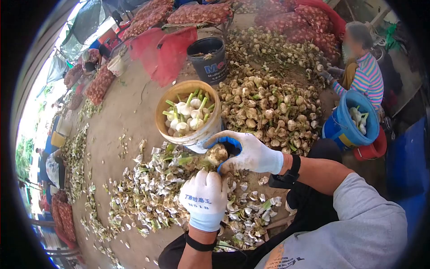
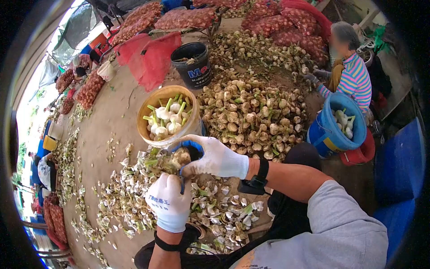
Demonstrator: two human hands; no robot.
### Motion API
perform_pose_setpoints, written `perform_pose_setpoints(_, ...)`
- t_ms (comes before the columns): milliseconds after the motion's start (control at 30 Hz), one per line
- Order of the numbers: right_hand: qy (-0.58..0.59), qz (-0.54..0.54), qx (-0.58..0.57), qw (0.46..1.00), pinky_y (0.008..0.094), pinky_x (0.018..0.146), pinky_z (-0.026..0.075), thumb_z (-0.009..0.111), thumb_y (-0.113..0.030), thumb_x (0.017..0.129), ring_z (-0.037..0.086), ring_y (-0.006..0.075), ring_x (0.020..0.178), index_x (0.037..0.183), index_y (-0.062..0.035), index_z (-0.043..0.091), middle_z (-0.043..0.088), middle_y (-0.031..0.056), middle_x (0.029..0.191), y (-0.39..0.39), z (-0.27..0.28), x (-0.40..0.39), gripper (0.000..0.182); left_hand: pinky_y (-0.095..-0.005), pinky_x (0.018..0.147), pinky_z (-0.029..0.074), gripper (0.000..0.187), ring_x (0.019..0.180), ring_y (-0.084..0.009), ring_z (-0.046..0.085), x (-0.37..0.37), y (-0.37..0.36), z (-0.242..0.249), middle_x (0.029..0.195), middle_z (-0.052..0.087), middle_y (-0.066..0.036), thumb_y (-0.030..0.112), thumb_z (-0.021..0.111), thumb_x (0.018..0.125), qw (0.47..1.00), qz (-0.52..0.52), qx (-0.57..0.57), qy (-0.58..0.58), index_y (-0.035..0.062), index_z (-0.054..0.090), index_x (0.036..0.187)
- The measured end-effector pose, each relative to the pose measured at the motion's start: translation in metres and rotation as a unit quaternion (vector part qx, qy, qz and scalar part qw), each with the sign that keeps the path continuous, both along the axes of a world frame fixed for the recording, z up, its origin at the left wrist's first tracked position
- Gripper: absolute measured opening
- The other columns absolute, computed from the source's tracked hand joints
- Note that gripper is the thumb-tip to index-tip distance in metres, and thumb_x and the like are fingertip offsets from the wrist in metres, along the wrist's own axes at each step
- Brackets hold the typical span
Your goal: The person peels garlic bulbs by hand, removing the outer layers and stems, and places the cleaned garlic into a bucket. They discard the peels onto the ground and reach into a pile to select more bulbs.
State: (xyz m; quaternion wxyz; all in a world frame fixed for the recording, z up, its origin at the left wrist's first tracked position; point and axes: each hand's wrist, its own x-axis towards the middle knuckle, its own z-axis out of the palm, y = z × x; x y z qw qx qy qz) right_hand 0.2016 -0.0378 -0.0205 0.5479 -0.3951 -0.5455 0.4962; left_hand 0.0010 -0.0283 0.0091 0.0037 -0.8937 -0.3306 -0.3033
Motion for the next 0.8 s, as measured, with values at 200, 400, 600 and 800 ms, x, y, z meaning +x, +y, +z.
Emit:
perform_pose_setpoints(200, 0.122, -0.040, -0.116, 0.985, 0.0312, 0.105, 0.050, 0.088, -0.018, 0.086, 0.064, 0.0132, 0.111, 0.141, 0.0001, 0.055, 0.067, 0.0047, 0.126, 0.009, 0.001, 0.024, 0.067, -0.0356, 0.052, 0.040, 0.041, 0.056, -0.0166, 0.049, -0.011, -0.008, 0.005, 0.068, 0.051, -0.003, 0.028, 0.087, 0.084, 0.925, 0.111, -0.296, -0.209, 0.0079, 0.053, 0.074)
perform_pose_setpoints(400, -0.125, -0.030, 0.033, 0.991, 0.0326, 0.108, 0.048, 0.090, -0.016, 0.081, 0.061, 0.0130, 0.121, 0.139, -0.0044, 0.059, 0.068, 0.0087, 0.130, 0.000, 0.006, -0.006, 0.067, -0.0267, 0.080, 0.052, 0.047, 0.085, -0.0102, 0.060, -0.013, 0.024, -0.019, 0.100, 0.069, -0.003, 0.033, 0.077, 0.098, 0.697, 0.066, -0.565, -0.437, -0.0039, 0.064, 0.123)
perform_pose_setpoints(600, -0.094, -0.008, 0.017, 0.995, 0.0328, 0.107, 0.049, 0.088, -0.022, 0.084, 0.065, 0.0140, 0.115, 0.141, -0.0042, 0.059, 0.068, 0.0069, 0.128, 0.000, 0.004, -0.010, 0.066, -0.0255, 0.078, 0.052, 0.029, 0.087, -0.0072, 0.062, -0.012, 0.023, -0.003, 0.102, 0.073, -0.002, 0.016, 0.074, 0.100, 0.701, 0.056, -0.589, -0.398, -0.0048, 0.069, 0.119)
perform_pose_setpoints(800, 0.162, 0.094, -0.158, 0.969, 0.0369, 0.088, 0.060, 0.079, -0.038, 0.094, 0.068, 0.0167, 0.108, 0.146, -0.0020, 0.054, 0.068, 0.0064, 0.124, 0.001, -0.006, -0.005, 0.068, -0.0249, 0.077, 0.053, 0.022, 0.086, -0.0095, 0.064, -0.011, 0.025, -0.004, 0.103, 0.074, -0.004, 0.006, 0.068, 0.098, 0.759, 0.023, -0.532, -0.376, -0.0046, 0.069, 0.118)
